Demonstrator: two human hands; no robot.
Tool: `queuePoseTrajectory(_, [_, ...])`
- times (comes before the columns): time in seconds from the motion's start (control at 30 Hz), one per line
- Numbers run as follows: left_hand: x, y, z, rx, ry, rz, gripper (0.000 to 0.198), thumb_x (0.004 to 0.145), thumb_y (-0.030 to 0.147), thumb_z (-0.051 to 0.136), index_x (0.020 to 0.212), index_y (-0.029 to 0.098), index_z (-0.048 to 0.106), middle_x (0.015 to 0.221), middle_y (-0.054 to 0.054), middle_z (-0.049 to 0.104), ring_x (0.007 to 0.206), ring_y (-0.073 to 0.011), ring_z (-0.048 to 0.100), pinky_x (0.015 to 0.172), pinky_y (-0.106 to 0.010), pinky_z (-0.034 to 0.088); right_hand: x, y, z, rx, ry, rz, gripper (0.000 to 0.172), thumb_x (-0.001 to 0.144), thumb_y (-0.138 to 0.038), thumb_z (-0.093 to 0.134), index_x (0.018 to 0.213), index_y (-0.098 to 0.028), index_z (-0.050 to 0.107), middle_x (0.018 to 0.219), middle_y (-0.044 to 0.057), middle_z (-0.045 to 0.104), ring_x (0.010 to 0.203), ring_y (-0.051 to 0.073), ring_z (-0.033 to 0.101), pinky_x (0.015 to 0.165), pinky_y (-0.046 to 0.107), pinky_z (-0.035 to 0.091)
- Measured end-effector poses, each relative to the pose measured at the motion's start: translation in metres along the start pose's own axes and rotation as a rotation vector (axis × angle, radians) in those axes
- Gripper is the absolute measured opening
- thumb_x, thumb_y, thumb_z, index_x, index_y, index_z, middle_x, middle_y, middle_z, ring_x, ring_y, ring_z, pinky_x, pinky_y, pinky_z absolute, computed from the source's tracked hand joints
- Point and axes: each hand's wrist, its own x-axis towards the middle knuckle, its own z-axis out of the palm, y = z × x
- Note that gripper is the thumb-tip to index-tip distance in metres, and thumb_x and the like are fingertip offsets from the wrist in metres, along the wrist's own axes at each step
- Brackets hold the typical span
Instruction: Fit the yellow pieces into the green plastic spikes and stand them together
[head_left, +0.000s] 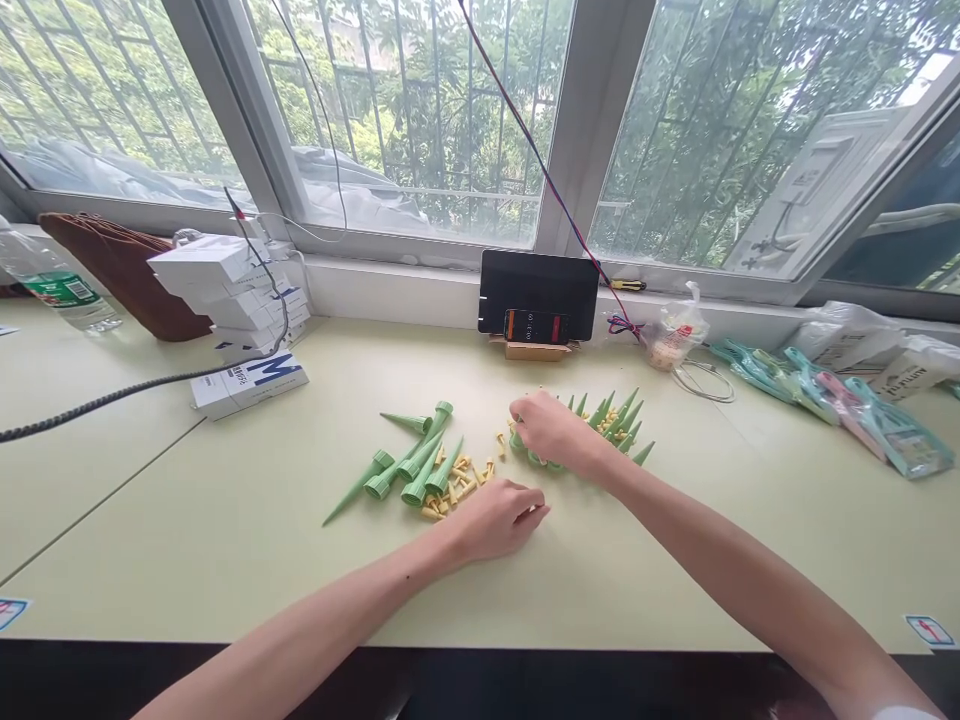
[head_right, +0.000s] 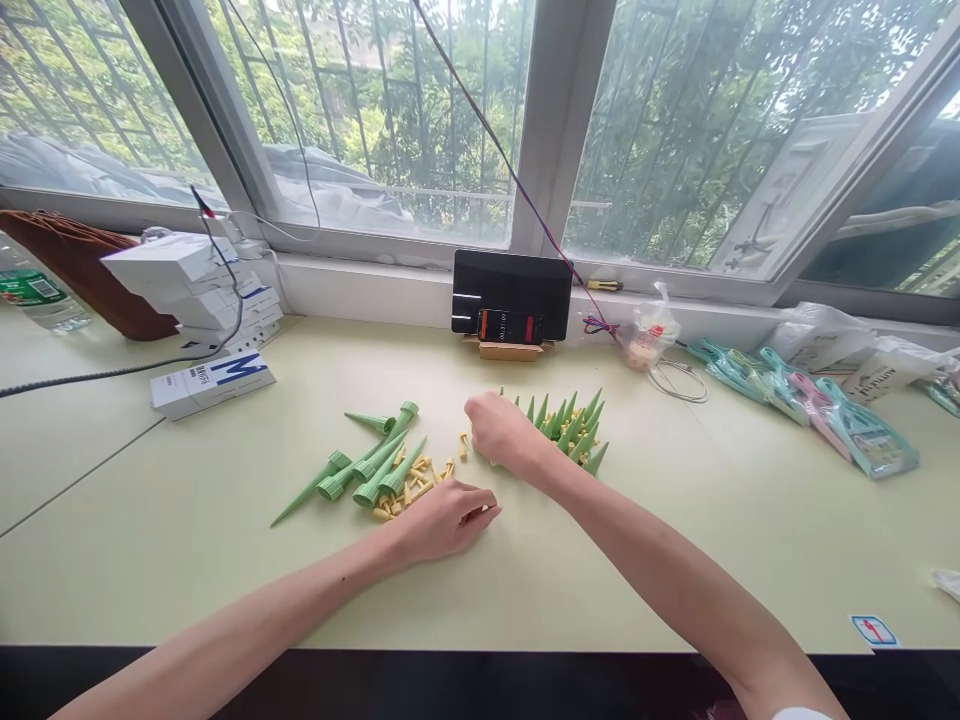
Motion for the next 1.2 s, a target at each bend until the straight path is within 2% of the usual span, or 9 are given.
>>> queuePoseTrajectory(0.17, [0.0, 0.0, 0.0, 0.004, -0.002, 0.009, 0.033, 0.094, 0.018, 0.047, 0.061, 0.019, 0.042, 0.054, 0.003, 0.041, 0.046, -0.0108, 0.032, 0.05, -0.027, 0.025, 0.0, -0.002, 0.0, -0.007, -0.048, 0.043, 0.027, 0.068, 0.007, 0.047, 0.06, -0.018, 0.043, 0.044, -0.005, 0.039, 0.036, 0.009, 0.04, 0.043, 0.024, 0.021])
queuePoseTrajectory(0.37, [0.001, 0.001, -0.001, -0.001, -0.021, -0.01, 0.034, 0.093, 0.019, 0.047, 0.06, 0.019, 0.037, 0.052, 0.004, 0.037, 0.046, -0.0105, 0.029, 0.05, -0.026, 0.023, -0.001, -0.008, -0.001, -0.06, -0.038, 0.046, 0.031, 0.064, 0.011, 0.046, 0.059, -0.019, 0.039, 0.047, -0.005, 0.038, 0.037, 0.008, 0.042, 0.045, 0.026, 0.02])
queuePoseTrajectory(0.57, [0.001, 0.002, -0.002, -0.021, -0.01, 0.005, 0.034, 0.093, 0.017, 0.048, 0.06, 0.019, 0.038, 0.052, 0.004, 0.035, 0.046, -0.0102, 0.029, 0.049, -0.026, 0.023, 0.0, -0.013, -0.007, -0.136, -0.039, 0.103, 0.033, 0.067, 0.015, 0.048, 0.066, -0.017, 0.047, 0.051, -0.003, 0.047, 0.037, 0.009, 0.043, 0.045, 0.027, 0.021])
queuePoseTrajectory(0.67, [0.001, 0.002, -0.001, -0.018, -0.011, 0.01, 0.035, 0.093, 0.018, 0.048, 0.059, 0.019, 0.041, 0.051, 0.004, 0.036, 0.045, -0.0105, 0.031, 0.049, -0.026, 0.024, -0.003, -0.017, -0.007, -0.158, -0.002, 0.122, 0.028, 0.075, 0.012, 0.05, 0.075, -0.015, 0.055, 0.056, 0.001, 0.054, 0.041, 0.011, 0.048, 0.047, 0.027, 0.024])
queuePoseTrajectory(0.77, [0.0, 0.001, 0.001, -0.01, -0.032, 0.0, 0.035, 0.093, 0.019, 0.047, 0.058, 0.018, 0.045, 0.051, 0.003, 0.041, 0.045, -0.0112, 0.035, 0.049, -0.026, 0.026, -0.01, -0.023, -0.001, -0.149, 0.093, 0.038, 0.015, 0.091, -0.003, 0.051, 0.085, -0.013, 0.06, 0.067, 0.007, 0.061, 0.051, 0.014, 0.054, 0.049, 0.026, 0.027])
queuePoseTrajectory(0.87, [-0.003, -0.004, 0.007, -0.015, -0.033, -0.016, 0.028, 0.092, 0.021, 0.05, 0.065, 0.018, 0.057, 0.059, -0.002, 0.057, 0.054, -0.015, 0.051, 0.054, -0.027, 0.035, -0.012, -0.033, 0.012, -0.063, 0.054, -0.164, 0.014, 0.098, -0.017, 0.052, 0.088, -0.015, 0.062, 0.073, 0.007, 0.064, 0.059, 0.015, 0.056, 0.052, 0.025, 0.03])
queuePoseTrajectory(0.97, [-0.007, -0.008, 0.013, -0.003, -0.023, -0.016, 0.019, 0.092, 0.024, 0.052, 0.084, 0.017, 0.068, 0.082, -0.006, 0.071, 0.076, -0.0223, 0.063, 0.065, -0.03, 0.045, -0.006, -0.043, 0.024, -0.027, -0.034, -0.254, 0.016, 0.096, -0.022, 0.058, 0.082, -0.016, 0.064, 0.073, 0.005, 0.065, 0.066, 0.015, 0.059, 0.058, 0.024, 0.033])
queuePoseTrajectory(1.07, [-0.009, -0.009, 0.016, 0.02, -0.053, -0.043, 0.023, 0.094, 0.028, 0.051, 0.093, 0.017, 0.07, 0.087, -0.007, 0.074, 0.081, -0.0242, 0.066, 0.071, -0.032, 0.048, 0.004, -0.051, 0.033, -0.02, -0.11, -0.283, 0.009, 0.093, -0.024, 0.064, 0.091, -0.017, 0.067, 0.083, 0.007, 0.069, 0.075, 0.017, 0.063, 0.06, 0.023, 0.035])
queuePoseTrajectory(1.2, [-0.01, -0.006, 0.015, 0.001, -0.018, -0.055, 0.025, 0.093, 0.025, 0.05, 0.105, 0.017, 0.07, 0.098, -0.007, 0.075, 0.094, -0.0259, 0.066, 0.084, -0.035, 0.05, 0.013, -0.062, 0.041, -0.127, -0.154, -0.331, 0.015, 0.09, -0.031, 0.067, 0.097, -0.017, 0.066, 0.085, 0.009, 0.071, 0.073, 0.021, 0.066, 0.053, 0.025, 0.034])
